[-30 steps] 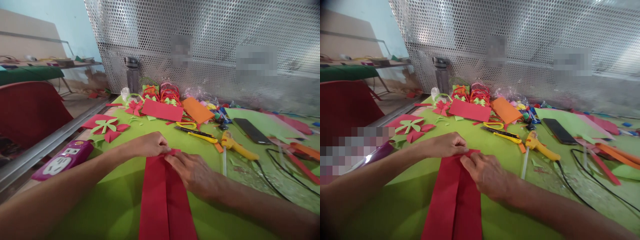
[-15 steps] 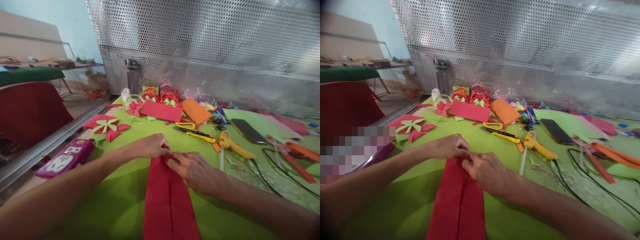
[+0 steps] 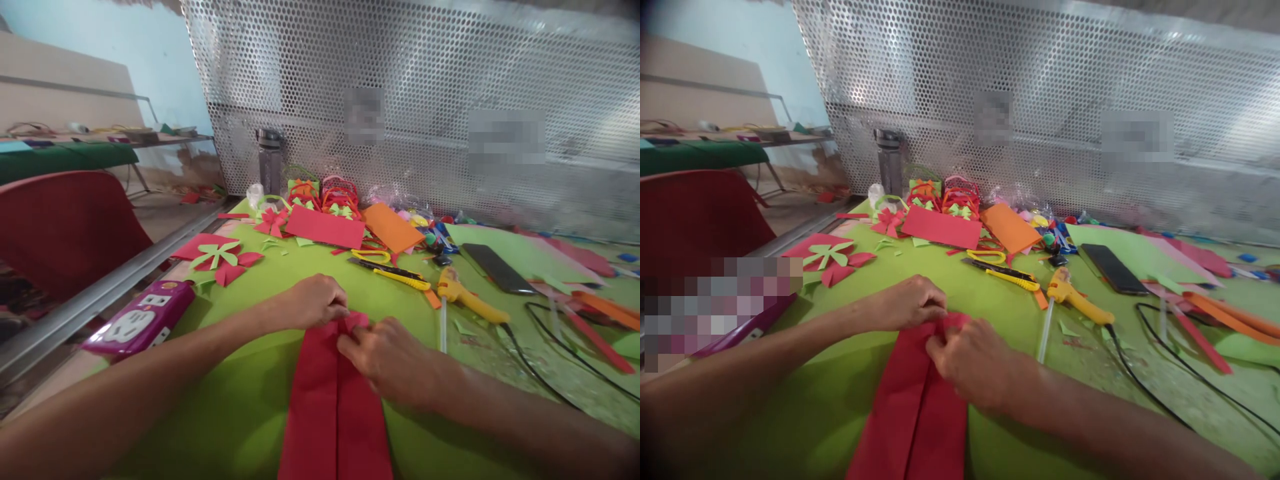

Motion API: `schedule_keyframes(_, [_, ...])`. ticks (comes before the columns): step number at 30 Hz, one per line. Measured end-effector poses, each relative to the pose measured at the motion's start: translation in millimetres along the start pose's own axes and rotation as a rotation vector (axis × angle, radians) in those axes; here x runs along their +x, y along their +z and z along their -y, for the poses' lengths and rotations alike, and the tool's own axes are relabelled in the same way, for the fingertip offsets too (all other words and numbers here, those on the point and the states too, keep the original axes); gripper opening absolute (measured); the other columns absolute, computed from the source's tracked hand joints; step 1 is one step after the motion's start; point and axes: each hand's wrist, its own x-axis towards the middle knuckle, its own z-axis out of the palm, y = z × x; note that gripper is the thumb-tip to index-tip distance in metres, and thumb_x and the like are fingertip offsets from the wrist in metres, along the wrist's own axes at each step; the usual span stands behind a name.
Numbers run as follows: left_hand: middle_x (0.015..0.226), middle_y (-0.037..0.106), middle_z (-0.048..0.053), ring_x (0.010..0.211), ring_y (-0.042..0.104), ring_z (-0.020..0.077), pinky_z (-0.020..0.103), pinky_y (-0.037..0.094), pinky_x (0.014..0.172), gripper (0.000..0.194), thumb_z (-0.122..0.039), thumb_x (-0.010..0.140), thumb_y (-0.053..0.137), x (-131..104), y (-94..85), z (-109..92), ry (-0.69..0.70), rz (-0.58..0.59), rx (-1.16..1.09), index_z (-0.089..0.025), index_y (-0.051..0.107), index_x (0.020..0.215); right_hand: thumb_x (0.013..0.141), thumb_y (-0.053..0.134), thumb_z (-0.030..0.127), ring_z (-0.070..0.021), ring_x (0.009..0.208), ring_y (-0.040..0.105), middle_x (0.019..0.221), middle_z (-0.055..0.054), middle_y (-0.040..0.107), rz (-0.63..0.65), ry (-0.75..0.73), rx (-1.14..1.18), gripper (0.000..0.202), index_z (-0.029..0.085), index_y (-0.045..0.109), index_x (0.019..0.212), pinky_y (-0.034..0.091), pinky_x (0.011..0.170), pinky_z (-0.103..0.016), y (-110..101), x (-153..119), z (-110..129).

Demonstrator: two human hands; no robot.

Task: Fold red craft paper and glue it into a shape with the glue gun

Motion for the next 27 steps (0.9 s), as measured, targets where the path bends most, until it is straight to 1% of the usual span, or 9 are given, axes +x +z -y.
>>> schedule_keyframes(3, [0.048,0.045,-0.004,0.049,0.036,0.0082,0.021,0.025,0.048,0.020,-0.014,0.073,0.052,-2,-1.5,-1,-0.026,-0.020,0.033,-0.013,0.057,0.054,0.069,0.049,0.005,-0.0153,0.057,0.056,0.073,-0.003,0.064,-0.002,0.045,0.100,0.025,0.018,0.051,0.089,0.014,0.047,-0.030,1,-1,-4])
schedule_keyframes(5, [0.046,0.044,-0.004,0.047,0.036,0.0081,0.021,0.024,0.047,0.023,-0.019,0.074,0.053,-3,-0.8,-2,-0.057,-0.023,0.039,-0.013,0.057,0.053,0.070,0.047,0.005,-0.0147,0.059,0.056,0.076,-0.003,0.064,-0.016,0.064,0.148,0.024,0.018,0.051,0.089,0.016,0.048,-0.030,2,-2,-6])
schedule_keyframes(9, [0.041,0.042,-0.004,0.042,0.035,0.0082,0.022,0.022,0.043,0.025,-0.027,0.072,0.056,-2,2.2,-4,-0.131,-0.017,0.026,-0.014,0.058,0.051,0.071,0.046,0.004,-0.0142,0.062,0.057,0.081,-0.003,0.064,-0.040,0.052,0.162,0.023,0.020,0.051,0.088,0.017,0.049,-0.030,5,-2,-7])
schedule_keyframes(12, [0.042,0.045,-0.004,0.042,0.037,0.0084,0.022,0.024,0.043,0.017,-0.022,0.069,0.057,-2,1.7,-6,-0.154,-0.040,0.021,-0.015,0.060,0.054,0.070,0.050,0.007,-0.0160,0.061,0.056,0.078,-0.003,0.063,-0.019,-0.006,0.100,0.023,0.021,0.050,0.088,0.016,0.048,-0.031,7,-3,-3])
schedule_keyframes(14, [0.043,0.046,-0.004,0.043,0.037,0.0086,0.022,0.024,0.045,0.018,-0.020,0.069,0.055,-2,0.6,-6,-0.162,-0.066,0.026,-0.015,0.059,0.052,0.070,0.051,0.007,-0.0176,0.060,0.054,0.074,-0.004,0.062,-0.023,-0.065,0.027,0.021,0.021,0.049,0.086,0.017,0.048,-0.031,9,-5,1])
schedule_keyframes(18, [0.043,0.046,-0.003,0.044,0.037,0.0092,0.023,0.024,0.047,0.020,-0.021,0.069,0.056,-2,0.4,-5,-0.178,-0.090,0.026,-0.016,0.057,0.049,0.071,0.051,0.005,-0.0183,0.057,0.051,0.068,-0.004,0.058,-0.127,-0.134,-0.114,0.018,0.019,0.048,0.081,0.019,0.048,-0.031,13,-7,10])
schedule_keyframes(21, [0.041,0.043,-0.004,0.043,0.036,0.0090,0.023,0.024,0.047,0.019,-0.021,0.068,0.057,-1,-0.3,-3,-0.187,-0.077,-0.001,-0.016,0.058,0.050,0.068,0.051,0.004,-0.0183,0.057,0.050,0.067,-0.003,0.057,-0.186,-0.143,-0.135,0.018,0.019,0.049,0.078,0.022,0.049,-0.031,12,-8,10])
schedule_keyframes(24, [0.041,0.039,-0.005,0.043,0.033,0.0080,0.022,0.022,0.044,0.021,-0.024,0.069,0.058,-1,-5.9,0,-0.182,-0.058,-0.045,-0.015,0.058,0.050,0.065,0.049,0.000,-0.0163,0.059,0.051,0.070,-0.002,0.057,-0.248,-0.089,-0.012,0.024,0.019,0.049,0.080,0.024,0.050,-0.030,10,-10,1])
schedule_keyframes(27, [0.044,0.042,-0.006,0.044,0.034,0.0070,0.020,0.022,0.042,0.020,-0.026,0.072,0.056,-1,-14.5,4,-0.186,-0.042,-0.091,-0.014,0.061,0.058,0.071,0.042,-0.002,-0.0134,0.059,0.050,0.071,-0.001,0.056,-0.368,0.010,0.230,0.025,0.018,0.049,0.083,0.028,0.052,-0.027,12,-11,-13])
